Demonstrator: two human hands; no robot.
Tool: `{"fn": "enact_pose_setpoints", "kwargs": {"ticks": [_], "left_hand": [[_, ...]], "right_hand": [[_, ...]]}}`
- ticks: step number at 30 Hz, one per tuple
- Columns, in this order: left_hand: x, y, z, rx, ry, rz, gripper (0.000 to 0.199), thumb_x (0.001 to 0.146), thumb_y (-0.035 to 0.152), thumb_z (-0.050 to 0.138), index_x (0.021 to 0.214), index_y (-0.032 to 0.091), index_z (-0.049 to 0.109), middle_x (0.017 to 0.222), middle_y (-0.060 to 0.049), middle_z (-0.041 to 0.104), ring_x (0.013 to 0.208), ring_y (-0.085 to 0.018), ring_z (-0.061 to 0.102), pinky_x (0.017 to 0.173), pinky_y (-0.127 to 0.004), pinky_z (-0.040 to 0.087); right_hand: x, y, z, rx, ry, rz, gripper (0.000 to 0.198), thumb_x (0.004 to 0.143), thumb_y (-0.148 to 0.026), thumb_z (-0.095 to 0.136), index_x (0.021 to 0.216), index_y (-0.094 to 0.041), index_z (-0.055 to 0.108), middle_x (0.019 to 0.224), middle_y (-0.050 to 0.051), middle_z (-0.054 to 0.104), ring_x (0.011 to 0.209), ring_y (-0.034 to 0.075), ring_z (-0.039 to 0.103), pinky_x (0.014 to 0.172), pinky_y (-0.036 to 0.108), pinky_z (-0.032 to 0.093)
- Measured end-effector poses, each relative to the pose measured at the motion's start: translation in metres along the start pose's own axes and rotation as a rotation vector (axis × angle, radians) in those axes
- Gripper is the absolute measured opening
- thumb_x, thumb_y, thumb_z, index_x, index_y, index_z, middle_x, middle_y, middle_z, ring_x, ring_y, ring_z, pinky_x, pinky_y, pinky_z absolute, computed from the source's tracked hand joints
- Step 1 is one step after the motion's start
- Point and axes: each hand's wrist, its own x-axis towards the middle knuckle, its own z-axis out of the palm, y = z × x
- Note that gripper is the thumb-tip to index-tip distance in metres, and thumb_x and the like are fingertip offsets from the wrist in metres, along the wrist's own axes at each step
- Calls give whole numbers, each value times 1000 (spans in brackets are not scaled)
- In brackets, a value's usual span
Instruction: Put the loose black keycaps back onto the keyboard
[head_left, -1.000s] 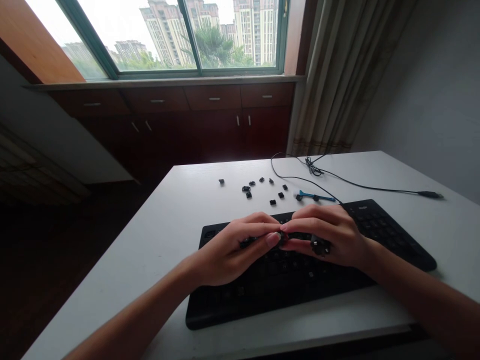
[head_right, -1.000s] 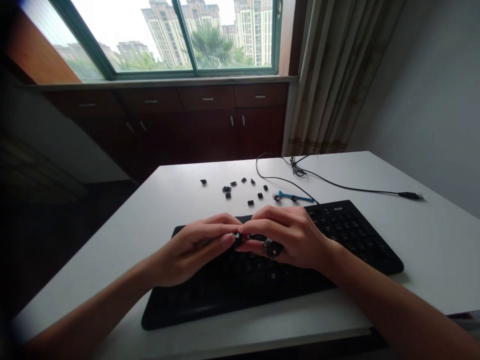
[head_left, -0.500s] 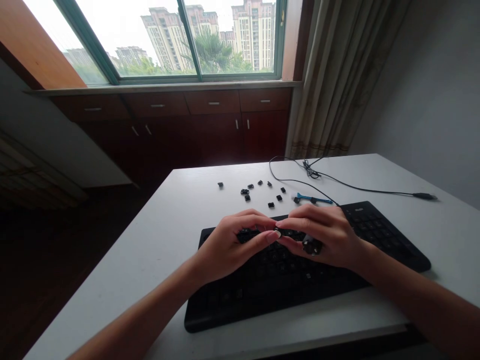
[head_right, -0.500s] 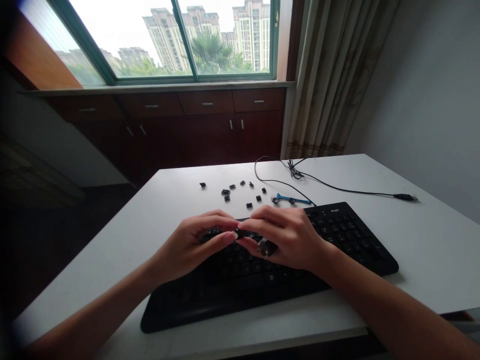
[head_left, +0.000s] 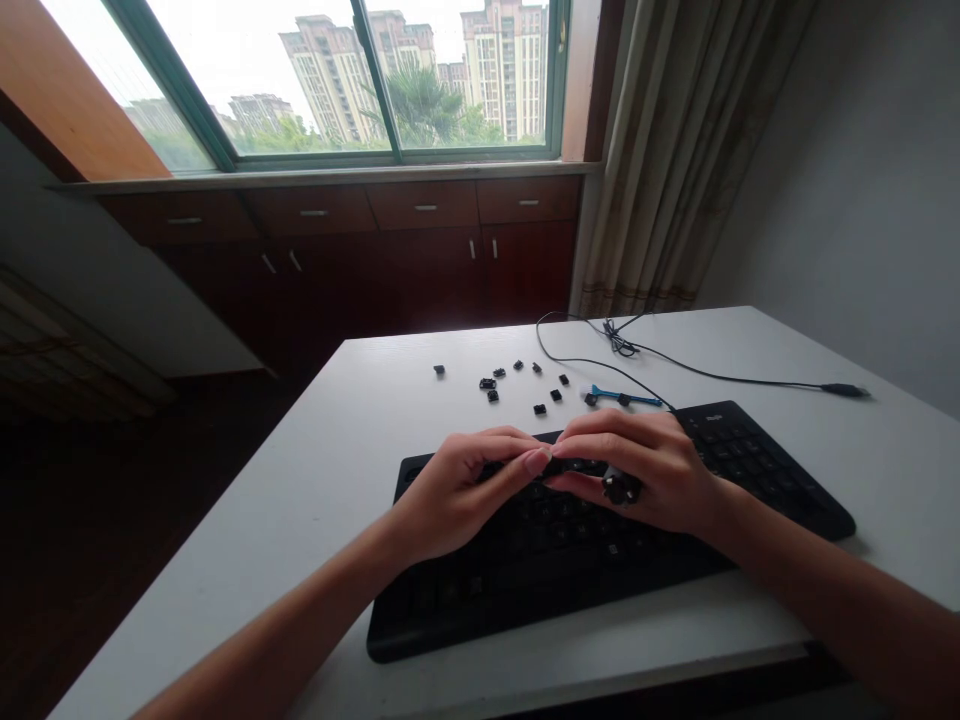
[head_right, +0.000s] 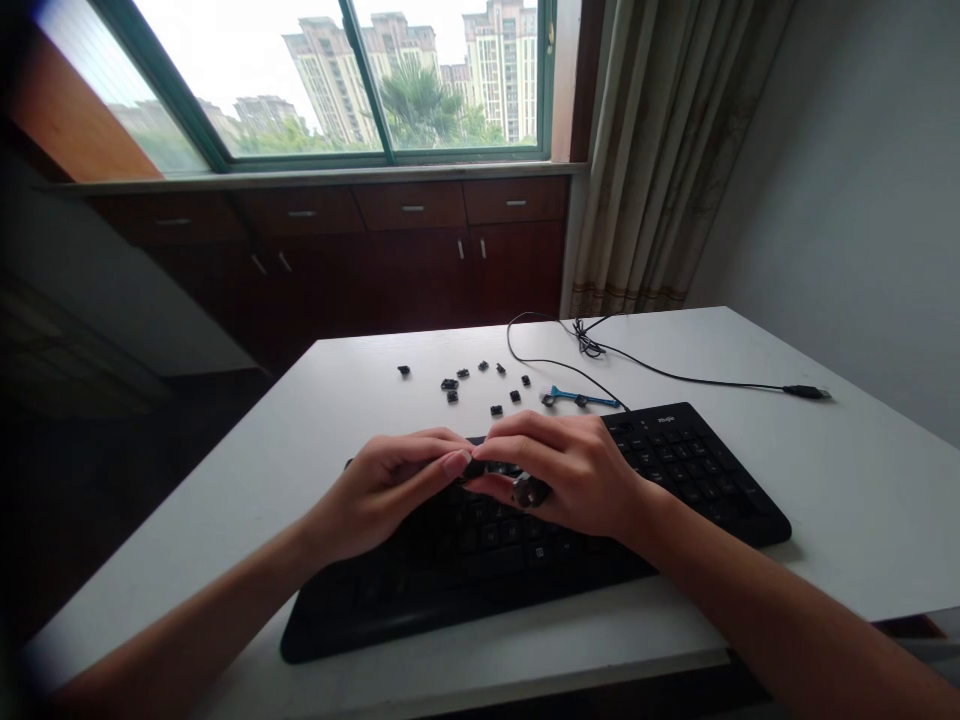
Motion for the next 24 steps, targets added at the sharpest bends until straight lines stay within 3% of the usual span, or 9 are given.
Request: {"fn": "enact_pose_setpoints", "kwargs": {"ticks": [9, 19, 24], "left_hand": [[0, 4, -2, 11, 0, -28, 26, 98, 29, 56, 109, 17, 76, 106, -9, 73, 94, -18, 68, 83, -25, 54], [1, 0, 0, -20, 15, -30, 26, 96, 31, 60, 113, 19, 75, 114, -8, 73, 100, -20, 70, 88, -27, 57], [1, 2, -2, 95, 105, -52, 26, 97, 33, 58, 115, 23, 73, 107, -4, 75, 97, -17, 69, 85, -25, 55]], "right_hand": [[1, 0, -1, -4, 0, 7, 26, 86, -25, 75, 110, -19, 69, 96, 5, 75, 78, 13, 71, 65, 23, 55], [-4, 5, 1, 67, -26, 4, 36, 82, -20, 77, 117, -21, 68, 103, 5, 73, 85, 14, 70, 73, 26, 58], [2, 10, -8, 200, 52, 152, 28, 84, -17, 74, 112, -20, 70, 106, 8, 71, 88, 16, 70, 69, 26, 60]]}}
